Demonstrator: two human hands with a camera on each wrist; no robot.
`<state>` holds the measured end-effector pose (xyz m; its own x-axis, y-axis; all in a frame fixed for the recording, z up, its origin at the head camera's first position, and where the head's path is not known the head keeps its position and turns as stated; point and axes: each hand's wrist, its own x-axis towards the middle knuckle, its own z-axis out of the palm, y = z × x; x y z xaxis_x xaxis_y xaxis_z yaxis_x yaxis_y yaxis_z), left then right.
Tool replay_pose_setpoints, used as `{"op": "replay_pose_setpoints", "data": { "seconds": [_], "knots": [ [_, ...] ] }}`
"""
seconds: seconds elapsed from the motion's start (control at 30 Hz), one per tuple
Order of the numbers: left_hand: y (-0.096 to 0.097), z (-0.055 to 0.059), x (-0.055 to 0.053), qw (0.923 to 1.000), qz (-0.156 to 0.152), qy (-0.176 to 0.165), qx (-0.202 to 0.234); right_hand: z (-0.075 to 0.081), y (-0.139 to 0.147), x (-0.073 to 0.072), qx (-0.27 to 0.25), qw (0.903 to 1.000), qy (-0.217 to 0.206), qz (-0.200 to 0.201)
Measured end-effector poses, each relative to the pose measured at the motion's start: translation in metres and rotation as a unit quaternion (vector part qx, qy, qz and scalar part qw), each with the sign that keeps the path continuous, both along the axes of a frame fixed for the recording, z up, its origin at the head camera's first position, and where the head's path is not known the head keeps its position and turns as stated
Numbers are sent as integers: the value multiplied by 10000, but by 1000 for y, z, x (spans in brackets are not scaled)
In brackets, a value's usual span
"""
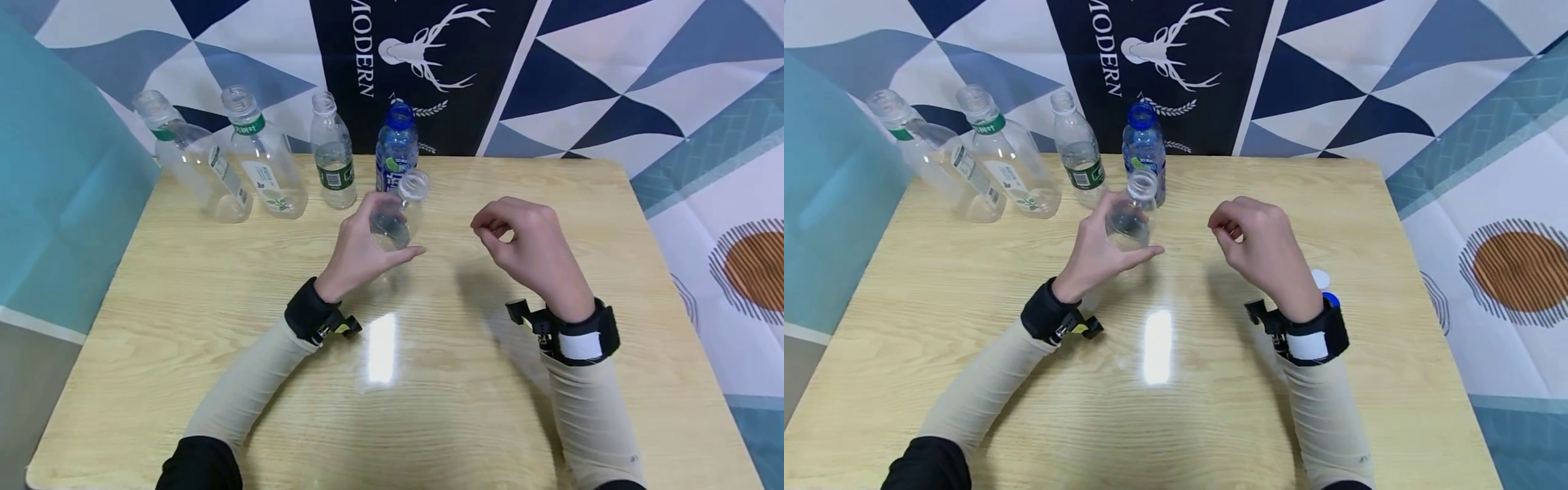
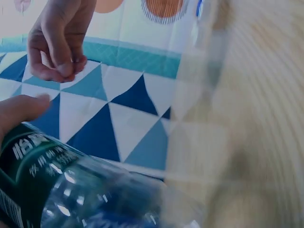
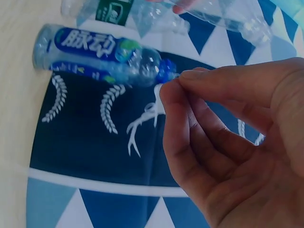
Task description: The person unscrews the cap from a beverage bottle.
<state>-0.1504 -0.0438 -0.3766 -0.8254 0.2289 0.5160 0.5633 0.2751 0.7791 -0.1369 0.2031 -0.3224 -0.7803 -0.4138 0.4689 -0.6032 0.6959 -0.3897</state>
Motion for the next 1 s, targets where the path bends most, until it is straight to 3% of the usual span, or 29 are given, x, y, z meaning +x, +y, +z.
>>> {"op": "replay_pose_setpoints", "data": {
  "seconds": [0.1, 0.17, 0.23, 0.33, 0.47, 0.63, 0.8, 1.0],
  "knots": [
    [13, 11, 2, 9986, -151, -75, 497, 6, 5, -1, -86, 9999, 91, -84],
    [25, 12, -3, 9969, -291, 8, 727, 9, 8, -1, -150, 9997, 133, -152],
    [39, 11, -12, 9952, -440, 121, 871, 11, 11, -1, -187, 9994, 148, -234],
    [61, 0, -36, 9941, -478, 134, 962, 13, 13, 0, -219, 9993, 123, -294],
    [86, -15, -72, 9969, -204, -105, 747, 15, 14, 0, -238, 9992, 68, -301],
    [102, -21, -101, 9977, 118, -555, 368, 15, 15, 0, -300, 9991, 27, -289],
    [110, -24, -116, 9943, 558, -905, 68, 16, 17, 1, -325, 9991, 38, -261],
    [117, -29, -121, 9875, 933, -1265, -153, 16, 21, 3, -264, 9992, 37, -302]
  ]
}}
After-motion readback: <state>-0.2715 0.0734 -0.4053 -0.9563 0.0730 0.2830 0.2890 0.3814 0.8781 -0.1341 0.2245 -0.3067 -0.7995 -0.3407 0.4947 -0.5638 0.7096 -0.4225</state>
